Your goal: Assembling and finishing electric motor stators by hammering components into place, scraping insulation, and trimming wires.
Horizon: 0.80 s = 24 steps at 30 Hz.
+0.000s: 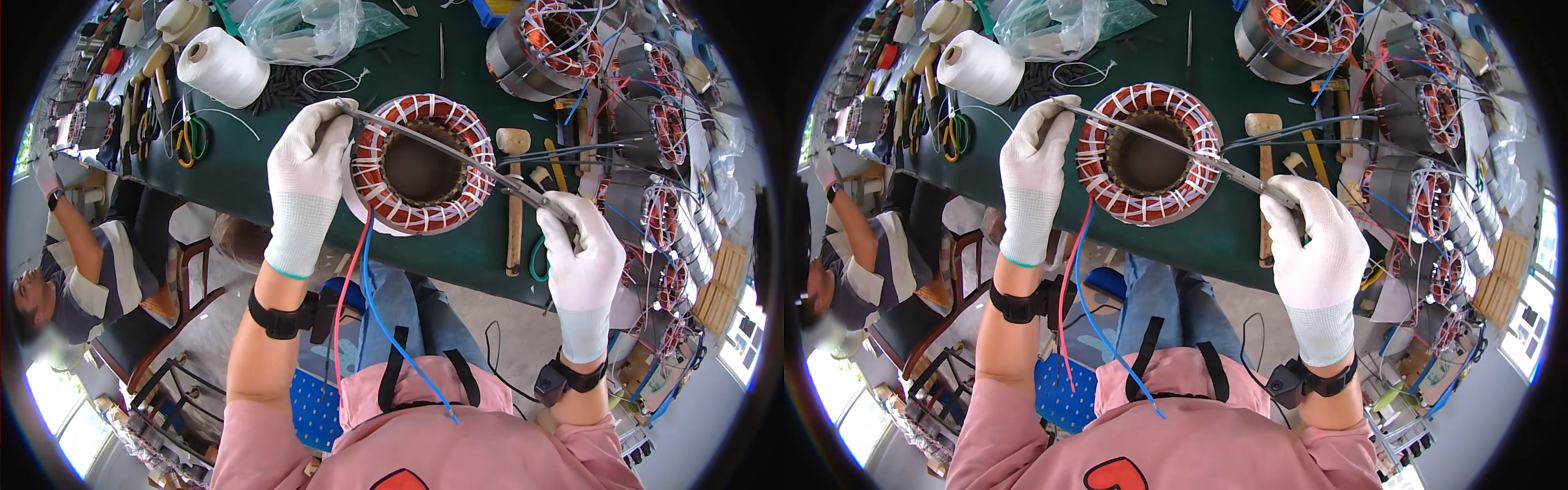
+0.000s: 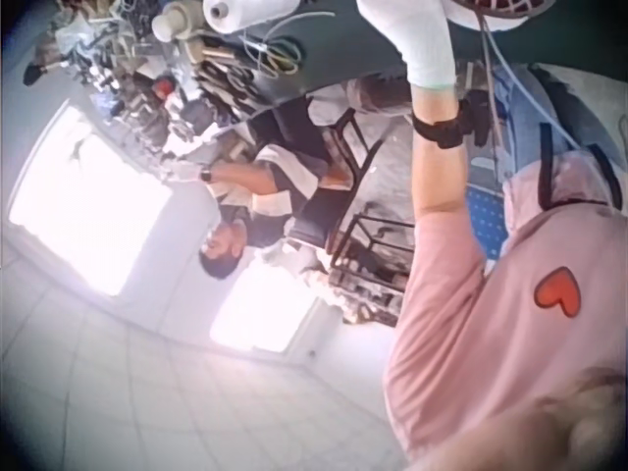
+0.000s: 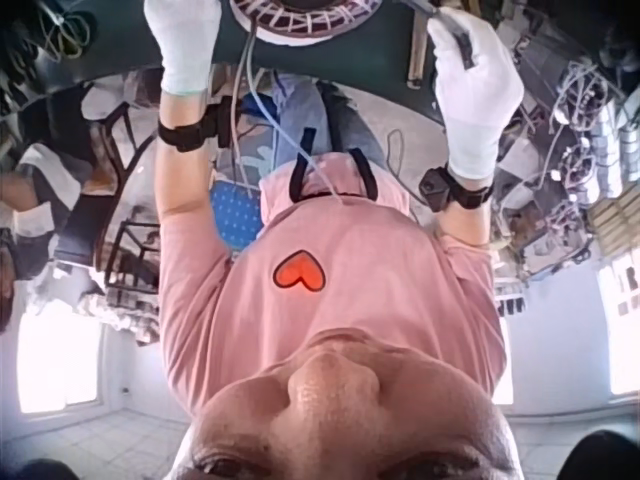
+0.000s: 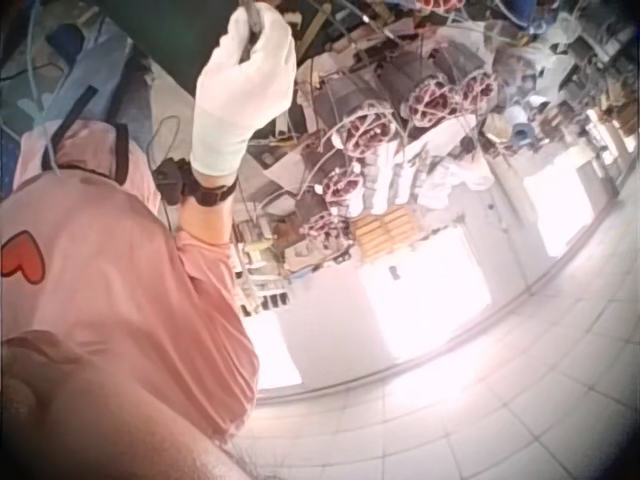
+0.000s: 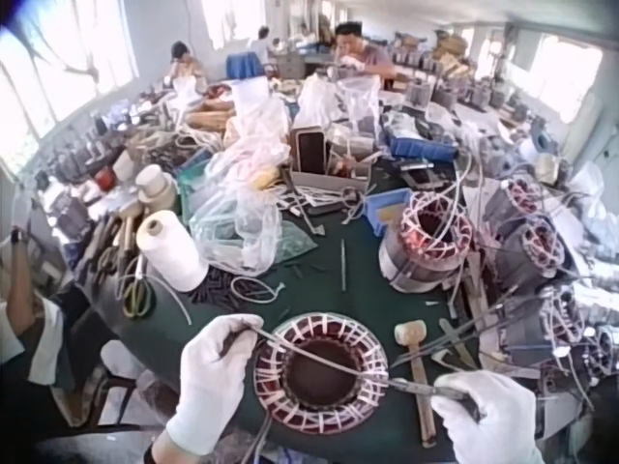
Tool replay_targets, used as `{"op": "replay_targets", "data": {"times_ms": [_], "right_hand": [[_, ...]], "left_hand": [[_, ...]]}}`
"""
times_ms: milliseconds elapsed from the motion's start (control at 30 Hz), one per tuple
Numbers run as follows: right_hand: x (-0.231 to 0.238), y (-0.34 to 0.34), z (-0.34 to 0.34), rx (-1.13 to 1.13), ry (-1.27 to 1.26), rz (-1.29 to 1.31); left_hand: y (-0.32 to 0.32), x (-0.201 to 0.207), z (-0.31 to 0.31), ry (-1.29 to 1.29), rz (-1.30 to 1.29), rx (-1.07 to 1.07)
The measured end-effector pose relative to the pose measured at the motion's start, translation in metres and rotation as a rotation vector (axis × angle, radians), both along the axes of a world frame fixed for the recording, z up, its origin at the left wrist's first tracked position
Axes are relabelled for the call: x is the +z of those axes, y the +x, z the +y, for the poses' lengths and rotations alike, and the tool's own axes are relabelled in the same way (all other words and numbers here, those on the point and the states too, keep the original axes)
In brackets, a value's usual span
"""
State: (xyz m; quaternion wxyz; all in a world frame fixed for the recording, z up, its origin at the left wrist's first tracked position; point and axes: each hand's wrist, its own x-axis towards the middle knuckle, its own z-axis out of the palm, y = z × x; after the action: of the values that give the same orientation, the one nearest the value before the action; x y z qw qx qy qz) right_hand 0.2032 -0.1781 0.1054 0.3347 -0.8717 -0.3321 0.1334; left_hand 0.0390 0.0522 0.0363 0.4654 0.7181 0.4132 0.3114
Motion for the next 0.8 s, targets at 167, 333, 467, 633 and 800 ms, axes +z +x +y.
{"op": "replay_targets", "data": {"times_ms": [167,333,467,633,800], "right_hand": [[-0.011,0.005,-0.01,0.012,-0.002,-0.049],[-0.018,-0.002,-0.011,-0.062,0.0,0.082],[-0.024,0.002,-0.006,0.06,-0.008,-0.061],[-0.035,0.005,-0.002,0.118,0.066,-0.151],[-0.043,0.005,0.001,0.12,0.084,-0.205]], "left_hand": [[-0.001,0.002,-0.007,-0.086,0.027,-0.032],[0.002,0.001,-0.012,-0.137,-0.066,0.006],[-0.001,-0.005,-0.006,-0.061,0.027,0.057],[0.0,-0.004,-0.004,0.115,0.164,0.06],[-0.003,-0.01,-0.001,0.244,0.241,0.057]]}}
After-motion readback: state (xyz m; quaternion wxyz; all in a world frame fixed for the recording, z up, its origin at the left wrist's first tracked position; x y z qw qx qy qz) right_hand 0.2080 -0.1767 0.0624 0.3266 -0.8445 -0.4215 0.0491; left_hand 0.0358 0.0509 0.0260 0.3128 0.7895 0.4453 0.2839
